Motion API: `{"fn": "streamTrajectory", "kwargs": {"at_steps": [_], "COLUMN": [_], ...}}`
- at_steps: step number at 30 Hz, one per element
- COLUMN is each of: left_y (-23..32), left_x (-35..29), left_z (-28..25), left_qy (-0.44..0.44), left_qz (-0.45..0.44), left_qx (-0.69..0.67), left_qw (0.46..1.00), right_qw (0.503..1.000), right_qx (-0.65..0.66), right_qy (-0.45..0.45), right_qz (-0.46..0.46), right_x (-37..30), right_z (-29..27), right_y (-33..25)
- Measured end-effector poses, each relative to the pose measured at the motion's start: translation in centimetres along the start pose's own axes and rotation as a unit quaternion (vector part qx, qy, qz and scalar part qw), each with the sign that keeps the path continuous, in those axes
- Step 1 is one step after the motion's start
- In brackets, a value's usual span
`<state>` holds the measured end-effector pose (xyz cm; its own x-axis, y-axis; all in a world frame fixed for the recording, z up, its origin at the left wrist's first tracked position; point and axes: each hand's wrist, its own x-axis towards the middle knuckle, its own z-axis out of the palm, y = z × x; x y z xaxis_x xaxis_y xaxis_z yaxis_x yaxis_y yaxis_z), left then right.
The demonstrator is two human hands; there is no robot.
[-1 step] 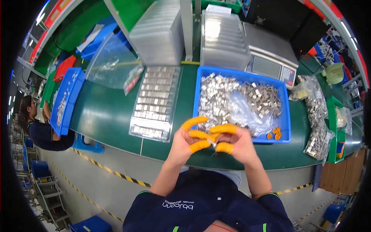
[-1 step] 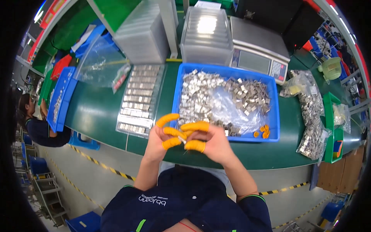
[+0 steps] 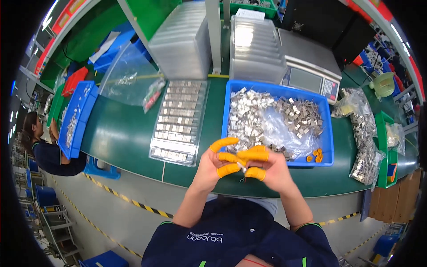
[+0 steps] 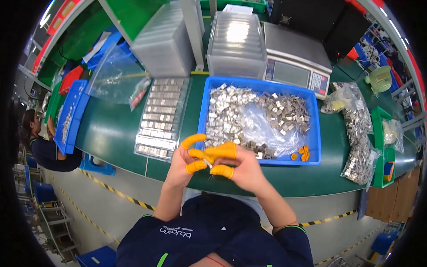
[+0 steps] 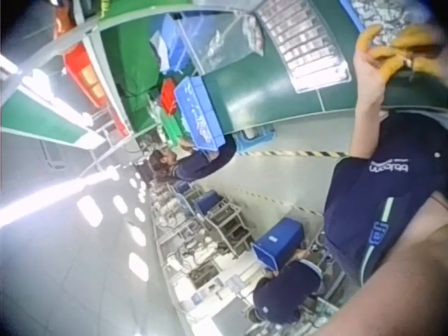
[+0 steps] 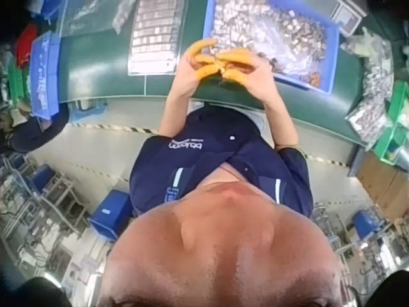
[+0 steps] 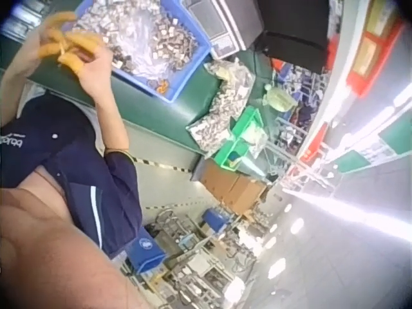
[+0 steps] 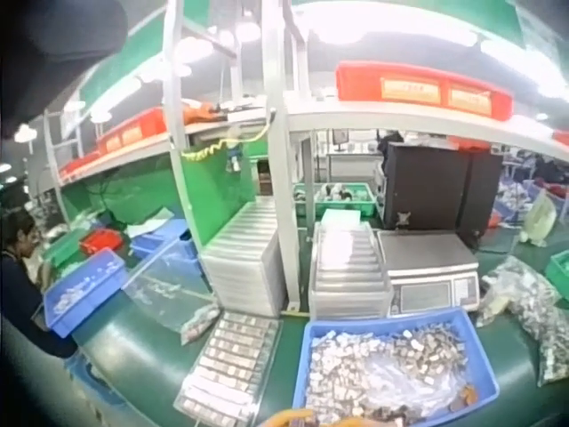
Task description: The person assembles small metallic components by hand, connecting them with wiring or small connectors. Finger cots are worn during the assembly process.
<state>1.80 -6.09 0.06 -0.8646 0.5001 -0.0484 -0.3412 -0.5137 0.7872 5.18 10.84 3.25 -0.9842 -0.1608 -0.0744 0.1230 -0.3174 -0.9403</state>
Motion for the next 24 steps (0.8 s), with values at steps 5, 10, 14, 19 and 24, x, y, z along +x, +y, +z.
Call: {"fn": "streamTrajectory", "kwargs": {"at_steps": [5,10,14,19,24], "left_y": [0.3,-0.9,0.1,0.5,-0.8], "left_x": [-0.5,1.9,3.6,4.8,5.4], "left_z": [-0.1,1.1,2.4,-0.3,0.1], "left_qy": [-0.044,-0.001,0.029,0.184,0.174], "left_qz": [-0.062,-0.048,-0.051,0.233,0.237], "left_qx": [-0.025,0.026,0.091,0.585,0.686], "left_qw": [0.997,0.998,0.994,0.755,0.666], "right_qw": [0.945,0.898,0.834,0.735,0.819], "right_qx": [-0.270,-0.363,-0.443,-0.565,-0.552], "right_qy": [0.003,0.117,0.181,0.314,0.053], "right_qz": [-0.185,-0.219,-0.274,-0.204,-0.148], "right_x": [-1.6,-0.8,-0.4,2.0,4.8], "right_z": [0.0,-0.7,-4.0,-11.8,-8.1], "right_y": [0.6,0.7,-0.2,-2.4,-0.6]}}
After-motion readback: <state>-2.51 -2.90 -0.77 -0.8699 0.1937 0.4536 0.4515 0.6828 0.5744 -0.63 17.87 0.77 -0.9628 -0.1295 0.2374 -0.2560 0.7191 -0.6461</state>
